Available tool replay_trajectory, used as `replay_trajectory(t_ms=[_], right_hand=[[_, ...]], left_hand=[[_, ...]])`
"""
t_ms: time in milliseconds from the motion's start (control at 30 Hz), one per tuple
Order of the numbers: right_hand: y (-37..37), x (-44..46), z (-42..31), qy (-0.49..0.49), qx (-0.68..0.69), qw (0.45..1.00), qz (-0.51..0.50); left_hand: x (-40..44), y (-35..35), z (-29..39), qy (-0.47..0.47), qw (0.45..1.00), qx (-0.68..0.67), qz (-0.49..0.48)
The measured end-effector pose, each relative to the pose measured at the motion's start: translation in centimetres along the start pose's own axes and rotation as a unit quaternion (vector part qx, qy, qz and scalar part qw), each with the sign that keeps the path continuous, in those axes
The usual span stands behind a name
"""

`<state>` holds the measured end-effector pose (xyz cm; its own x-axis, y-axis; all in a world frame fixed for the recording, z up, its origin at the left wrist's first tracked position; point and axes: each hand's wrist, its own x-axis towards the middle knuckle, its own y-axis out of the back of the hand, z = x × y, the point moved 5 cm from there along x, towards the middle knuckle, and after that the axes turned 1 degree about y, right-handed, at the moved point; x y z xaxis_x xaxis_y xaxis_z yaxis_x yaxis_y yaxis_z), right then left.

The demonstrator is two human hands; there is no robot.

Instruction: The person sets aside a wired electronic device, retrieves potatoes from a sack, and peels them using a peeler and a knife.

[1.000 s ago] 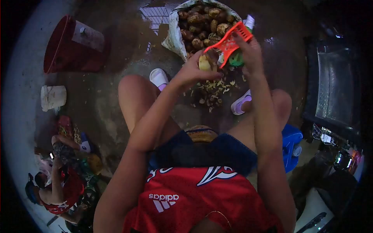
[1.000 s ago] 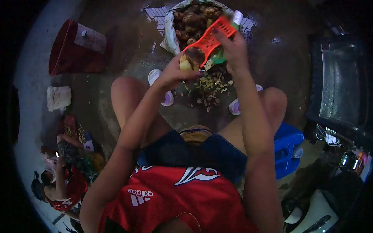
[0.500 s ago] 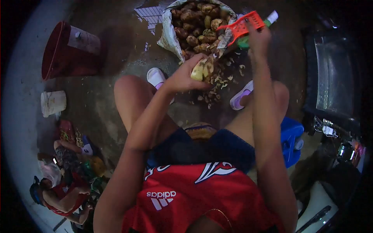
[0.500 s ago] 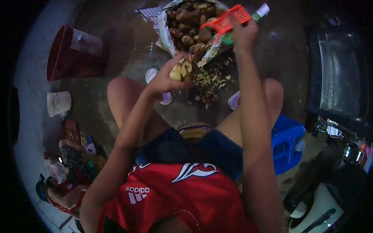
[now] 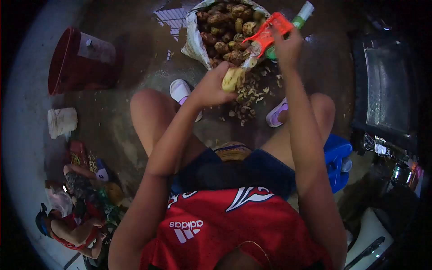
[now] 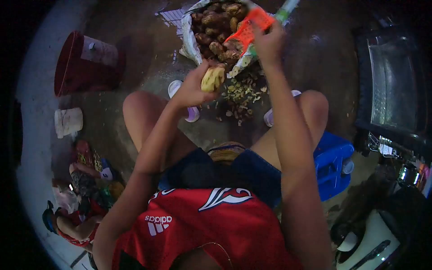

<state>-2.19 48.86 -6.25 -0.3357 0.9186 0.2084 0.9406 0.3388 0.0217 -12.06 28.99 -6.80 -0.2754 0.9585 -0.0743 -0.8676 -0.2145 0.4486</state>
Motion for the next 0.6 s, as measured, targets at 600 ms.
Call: replay_trajectory(t_ms=[600], right_hand=[[-3.0, -4.2, 0.2, -0.054, 0.078, 0.994, -0.061]], left_hand=[[-0.1, 1.3, -0.8, 0.03, 0.984, 0.159, 0.071]])
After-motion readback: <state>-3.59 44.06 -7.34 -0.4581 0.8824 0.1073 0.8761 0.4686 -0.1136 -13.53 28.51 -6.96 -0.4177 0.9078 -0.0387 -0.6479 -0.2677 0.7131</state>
